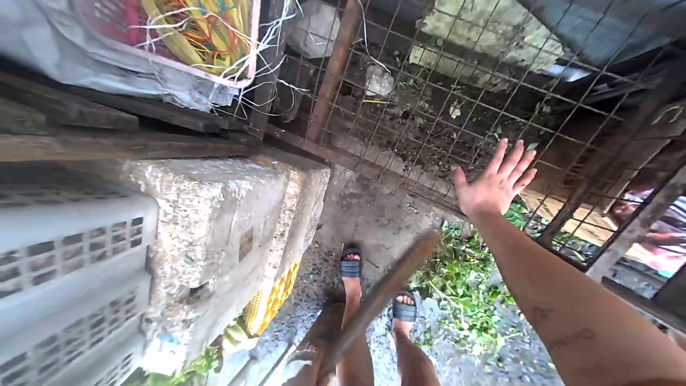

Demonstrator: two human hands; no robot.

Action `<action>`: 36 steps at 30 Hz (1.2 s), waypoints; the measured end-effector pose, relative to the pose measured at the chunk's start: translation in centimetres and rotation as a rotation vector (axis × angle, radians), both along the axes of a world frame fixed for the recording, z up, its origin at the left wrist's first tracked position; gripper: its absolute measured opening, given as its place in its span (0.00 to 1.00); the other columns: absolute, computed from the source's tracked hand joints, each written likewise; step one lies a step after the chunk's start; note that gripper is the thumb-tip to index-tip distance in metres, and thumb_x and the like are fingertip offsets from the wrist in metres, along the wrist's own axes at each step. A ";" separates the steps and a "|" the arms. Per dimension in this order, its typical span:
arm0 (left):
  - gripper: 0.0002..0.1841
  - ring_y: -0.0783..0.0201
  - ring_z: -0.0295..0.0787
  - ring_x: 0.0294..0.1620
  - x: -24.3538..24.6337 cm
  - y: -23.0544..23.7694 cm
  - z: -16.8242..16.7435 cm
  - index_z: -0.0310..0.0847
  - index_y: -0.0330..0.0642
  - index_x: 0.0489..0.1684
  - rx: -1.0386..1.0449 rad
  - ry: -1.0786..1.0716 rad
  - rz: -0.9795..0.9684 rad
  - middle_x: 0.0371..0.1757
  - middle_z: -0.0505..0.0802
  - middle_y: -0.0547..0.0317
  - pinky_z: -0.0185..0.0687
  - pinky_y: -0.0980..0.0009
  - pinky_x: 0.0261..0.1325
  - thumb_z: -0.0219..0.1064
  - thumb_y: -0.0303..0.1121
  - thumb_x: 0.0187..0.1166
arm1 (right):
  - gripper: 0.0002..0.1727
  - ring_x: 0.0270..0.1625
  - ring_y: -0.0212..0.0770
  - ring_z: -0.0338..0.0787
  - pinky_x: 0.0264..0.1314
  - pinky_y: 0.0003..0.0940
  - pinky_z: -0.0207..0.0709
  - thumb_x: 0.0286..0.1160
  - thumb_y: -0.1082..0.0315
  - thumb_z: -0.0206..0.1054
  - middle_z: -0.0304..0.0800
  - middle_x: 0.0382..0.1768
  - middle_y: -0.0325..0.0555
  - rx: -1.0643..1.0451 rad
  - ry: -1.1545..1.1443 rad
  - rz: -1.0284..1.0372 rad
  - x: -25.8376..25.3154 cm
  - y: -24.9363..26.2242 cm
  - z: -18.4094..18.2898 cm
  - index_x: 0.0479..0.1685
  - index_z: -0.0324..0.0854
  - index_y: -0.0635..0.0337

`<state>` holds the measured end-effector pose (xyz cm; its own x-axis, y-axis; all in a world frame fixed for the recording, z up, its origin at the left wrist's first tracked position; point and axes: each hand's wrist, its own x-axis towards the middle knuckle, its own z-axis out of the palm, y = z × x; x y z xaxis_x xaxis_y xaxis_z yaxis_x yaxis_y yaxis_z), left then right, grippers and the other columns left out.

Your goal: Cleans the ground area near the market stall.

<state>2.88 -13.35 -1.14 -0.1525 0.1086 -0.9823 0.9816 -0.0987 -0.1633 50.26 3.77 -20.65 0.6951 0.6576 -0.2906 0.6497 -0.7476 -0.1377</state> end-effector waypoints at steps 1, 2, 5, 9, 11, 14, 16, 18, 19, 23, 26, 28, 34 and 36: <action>0.38 0.37 0.93 0.58 -0.9 0.6 -0.5 0.51 0.67 0.96 0.088 0.048 0.038 0.62 0.94 0.43 0.84 0.33 0.61 0.52 0.64 0.86 | 0.65 0.98 0.63 0.28 0.91 0.74 0.23 0.63 0.18 0.54 0.30 0.98 0.57 -0.001 0.003 -0.002 0.0 0.1 0.1 0.99 0.36 0.48; 0.38 0.37 0.94 0.56 -1.7 1.4 -1.8 0.48 0.69 0.97 0.179 0.089 0.073 0.60 0.94 0.42 0.85 0.32 0.59 0.52 0.64 0.86 | 0.64 0.98 0.63 0.28 0.91 0.74 0.23 0.64 0.19 0.55 0.30 0.98 0.56 -0.007 0.005 -0.004 0.0 0.2 0.2 0.99 0.37 0.48; 0.39 0.36 0.94 0.52 -1.6 5.3 -9.2 0.43 0.68 0.98 0.407 0.131 0.218 0.52 0.95 0.40 0.85 0.33 0.55 0.52 0.63 0.87 | 0.63 0.98 0.59 0.28 0.92 0.72 0.24 0.64 0.21 0.57 0.30 0.98 0.53 -0.026 0.006 -0.022 -0.1 0.5 0.3 0.99 0.38 0.45; 0.39 0.37 0.94 0.54 5.2 10.7 -22.1 0.40 0.64 0.98 0.604 0.042 0.473 0.56 0.94 0.38 0.85 0.33 0.58 0.52 0.60 0.89 | 0.62 0.98 0.59 0.30 0.93 0.72 0.24 0.65 0.21 0.58 0.32 0.98 0.52 0.000 -0.014 -0.019 -0.2 0.2 0.2 0.99 0.39 0.44; 0.39 0.37 0.94 0.54 11.0 12.9 -28.3 0.39 0.61 0.99 0.656 -0.041 0.653 0.57 0.93 0.36 0.85 0.34 0.59 0.53 0.58 0.90 | 0.62 0.98 0.62 0.31 0.93 0.72 0.24 0.65 0.22 0.58 0.34 0.97 0.56 0.003 -0.034 -0.001 -0.1 0.6 0.1 0.99 0.40 0.47; 0.39 0.38 0.92 0.59 19.8 15.6 -35.3 0.40 0.55 0.98 0.625 -0.191 0.753 0.60 0.92 0.37 0.84 0.37 0.63 0.52 0.56 0.91 | 0.63 0.98 0.64 0.34 0.93 0.73 0.25 0.65 0.22 0.58 0.37 0.97 0.59 0.009 -0.068 0.012 -0.3 0.4 -0.1 0.98 0.43 0.51; 0.35 0.42 0.90 0.66 25.2 16.8 -37.8 0.51 0.47 0.95 0.539 -0.283 0.620 0.65 0.91 0.40 0.82 0.40 0.69 0.48 0.54 0.93 | 0.63 0.97 0.65 0.35 0.93 0.73 0.26 0.65 0.22 0.57 0.38 0.96 0.60 0.002 -0.080 0.029 -0.1 0.4 -0.2 0.98 0.43 0.52; 0.30 0.43 0.85 0.73 29.0 17.1 -38.3 0.67 0.42 0.87 0.496 -0.390 0.430 0.71 0.88 0.41 0.77 0.42 0.76 0.49 0.51 0.93 | 0.63 0.97 0.65 0.38 0.93 0.73 0.28 0.65 0.21 0.56 0.41 0.96 0.60 0.010 -0.103 0.034 0.2 0.2 -0.5 0.98 0.44 0.52; 0.30 0.42 0.85 0.74 29.5 16.6 -38.2 0.68 0.42 0.86 0.469 -0.413 0.336 0.71 0.88 0.40 0.77 0.42 0.76 0.48 0.51 0.93 | 0.63 0.97 0.64 0.39 0.93 0.73 0.28 0.64 0.20 0.55 0.42 0.96 0.60 0.012 -0.111 0.037 0.1 0.1 -0.6 0.98 0.45 0.52; 0.35 0.40 0.91 0.62 22.6 13.5 -34.4 0.48 0.61 0.97 0.293 -0.413 0.044 0.64 0.91 0.40 0.85 0.40 0.64 0.47 0.59 0.91 | 0.62 0.97 0.65 0.38 0.93 0.72 0.27 0.65 0.21 0.55 0.41 0.96 0.59 -0.008 -0.098 0.037 0.0 0.1 -0.3 0.97 0.45 0.52; 0.36 0.40 0.94 0.55 13.8 11.9 -32.1 0.44 0.70 0.98 0.391 -0.297 -0.022 0.64 0.91 0.40 0.87 0.39 0.59 0.48 0.63 0.89 | 0.63 0.97 0.67 0.39 0.93 0.72 0.27 0.63 0.19 0.54 0.43 0.96 0.61 -0.001 -0.091 0.029 0.0 0.2 -0.4 0.97 0.48 0.54; 0.37 0.37 0.93 0.55 9.4 12.6 -32.8 0.46 0.69 0.97 0.531 -0.196 0.033 0.65 0.91 0.38 0.87 0.36 0.58 0.49 0.63 0.89 | 0.64 0.97 0.67 0.39 0.93 0.72 0.27 0.63 0.19 0.55 0.42 0.96 0.61 -0.001 -0.084 0.027 -0.2 0.1 -0.3 0.97 0.48 0.53; 0.33 0.38 0.84 0.73 20.5 19.3 -37.0 0.65 0.39 0.88 0.458 -0.310 0.246 0.70 0.87 0.34 0.75 0.39 0.76 0.47 0.54 0.93 | 0.63 0.97 0.65 0.37 0.93 0.72 0.28 0.62 0.20 0.56 0.41 0.96 0.59 -0.024 -0.093 0.020 0.1 0.4 -0.4 0.97 0.47 0.50; 0.32 0.40 0.85 0.72 24.8 17.4 -36.4 0.70 0.42 0.84 0.258 -0.362 0.099 0.69 0.88 0.36 0.76 0.39 0.75 0.46 0.56 0.92 | 0.64 0.98 0.63 0.35 0.92 0.72 0.28 0.62 0.20 0.57 0.39 0.97 0.57 -0.043 -0.081 0.012 -0.2 0.2 -0.4 0.98 0.44 0.49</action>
